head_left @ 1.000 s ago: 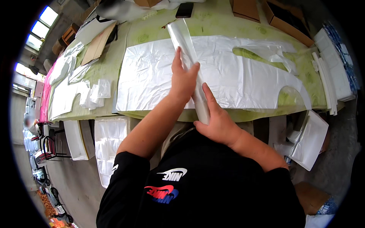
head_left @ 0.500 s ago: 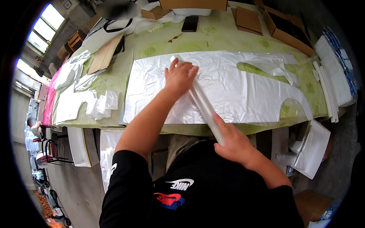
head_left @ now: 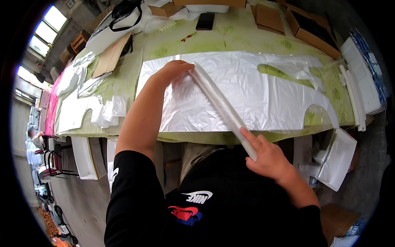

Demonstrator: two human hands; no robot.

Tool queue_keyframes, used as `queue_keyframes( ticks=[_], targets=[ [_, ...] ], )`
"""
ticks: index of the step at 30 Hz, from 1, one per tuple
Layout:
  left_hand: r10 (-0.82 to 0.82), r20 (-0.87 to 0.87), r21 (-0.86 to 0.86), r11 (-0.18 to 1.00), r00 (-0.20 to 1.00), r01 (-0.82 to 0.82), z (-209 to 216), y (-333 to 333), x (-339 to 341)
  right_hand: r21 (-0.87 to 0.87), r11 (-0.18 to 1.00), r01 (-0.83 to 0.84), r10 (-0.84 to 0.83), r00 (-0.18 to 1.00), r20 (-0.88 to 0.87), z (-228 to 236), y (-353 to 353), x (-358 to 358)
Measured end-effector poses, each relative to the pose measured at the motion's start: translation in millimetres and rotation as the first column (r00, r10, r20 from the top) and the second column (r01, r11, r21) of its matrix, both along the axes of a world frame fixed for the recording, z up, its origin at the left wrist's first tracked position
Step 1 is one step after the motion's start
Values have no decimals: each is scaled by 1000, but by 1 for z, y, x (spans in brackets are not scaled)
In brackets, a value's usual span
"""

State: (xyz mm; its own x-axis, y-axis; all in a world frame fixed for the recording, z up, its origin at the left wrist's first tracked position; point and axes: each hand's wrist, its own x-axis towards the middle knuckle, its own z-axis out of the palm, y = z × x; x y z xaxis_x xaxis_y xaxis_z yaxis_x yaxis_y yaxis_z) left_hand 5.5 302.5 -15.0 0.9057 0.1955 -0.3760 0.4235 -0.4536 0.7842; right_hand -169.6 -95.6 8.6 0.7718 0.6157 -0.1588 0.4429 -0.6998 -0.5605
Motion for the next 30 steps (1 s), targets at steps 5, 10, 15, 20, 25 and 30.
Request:
queue_keyframes(
  ticks=[5, 10, 15, 20, 25, 30],
  targets=[
    [-1, 1, 116, 993, 1000, 0, -8, -11, 0, -5, 1000, 10, -11, 999, -52, 4, -15, -6],
    [-76, 73, 382, 923, 994, 43, -12, -24, -11, -85, 996, -9, 4, 998, -58, 13, -79, -34],
    [-140, 248, 668, 742, 958, -64, -10, -51, -32, -212, 970, 118, -146, 982, -121, 9, -162, -93],
    [-201, 202, 717, 697, 959, -5, -9, -50, -29, -78, 933, 350, -359, 911, -206, -43, -240, -150],
    [-111, 610, 539, 784, 784, -308, -16, -59, -32, 132, 842, 523, -450, 816, -362, -68, -237, -160],
    [-762, 397, 750, 591, 512, 297, -33, -76, -98, 201, 869, 452, -411, 886, -216, -33, -180, -98]
  ],
)
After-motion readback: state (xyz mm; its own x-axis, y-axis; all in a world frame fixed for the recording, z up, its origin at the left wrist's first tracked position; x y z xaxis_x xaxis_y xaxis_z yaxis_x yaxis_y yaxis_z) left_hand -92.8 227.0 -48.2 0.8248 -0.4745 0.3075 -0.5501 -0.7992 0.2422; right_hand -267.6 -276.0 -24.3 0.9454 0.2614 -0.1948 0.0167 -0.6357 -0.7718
